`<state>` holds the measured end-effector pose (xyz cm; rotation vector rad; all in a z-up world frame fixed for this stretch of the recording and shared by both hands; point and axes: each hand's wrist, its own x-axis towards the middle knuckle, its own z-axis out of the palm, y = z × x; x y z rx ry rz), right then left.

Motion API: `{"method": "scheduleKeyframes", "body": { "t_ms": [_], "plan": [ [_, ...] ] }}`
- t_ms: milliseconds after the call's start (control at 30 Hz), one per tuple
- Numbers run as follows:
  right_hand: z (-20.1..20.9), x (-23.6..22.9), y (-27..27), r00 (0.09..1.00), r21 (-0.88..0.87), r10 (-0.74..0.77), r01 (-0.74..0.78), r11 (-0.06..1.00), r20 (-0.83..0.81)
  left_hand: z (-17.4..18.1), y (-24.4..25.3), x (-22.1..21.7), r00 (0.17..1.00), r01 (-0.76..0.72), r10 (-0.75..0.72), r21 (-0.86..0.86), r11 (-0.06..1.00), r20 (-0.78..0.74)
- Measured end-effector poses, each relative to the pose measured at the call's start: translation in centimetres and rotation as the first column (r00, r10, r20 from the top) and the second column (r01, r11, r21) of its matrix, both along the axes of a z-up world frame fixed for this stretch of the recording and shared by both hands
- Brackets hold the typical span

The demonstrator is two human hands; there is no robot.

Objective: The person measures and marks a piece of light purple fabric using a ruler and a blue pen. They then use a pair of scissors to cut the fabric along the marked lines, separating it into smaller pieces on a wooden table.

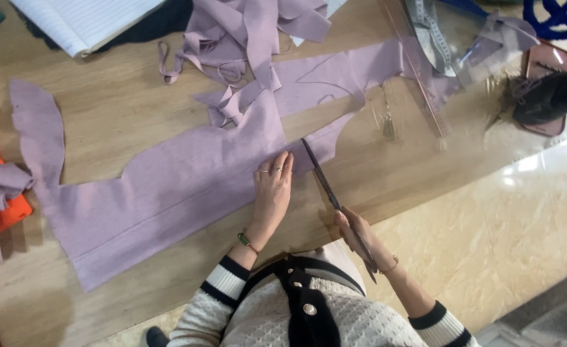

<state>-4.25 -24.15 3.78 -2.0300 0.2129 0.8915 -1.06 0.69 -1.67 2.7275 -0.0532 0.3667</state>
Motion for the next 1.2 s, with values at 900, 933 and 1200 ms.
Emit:
{"method": "scheduleKeyframes", "body": {
  "t_ms": [900, 933, 1200],
  "plan": [
    [7.8, 32.6, 0.8, 0.153, 0.405, 0.986, -0.899, 0.166, -0.067, 0.7, -11.2, -0.5, 0.774, -0.619, 0.628, 0.113, 0.777, -0.080],
    [7.8, 33.1, 1.4, 0.128, 0.384, 0.989, -0.912, 0.144, -0.068, 0.4, -10.7, -0.4, 0.727, -0.676, 0.682, 0.095, 0.731, -0.082],
    [5.0, 34.6, 2.5, 0.073, 0.337, 0.995, -0.937, 0.091, -0.064, 0.0, -11.0, -0.4, 0.664, -0.734, 0.747, 0.160, 0.661, -0.037]
  ]
}}
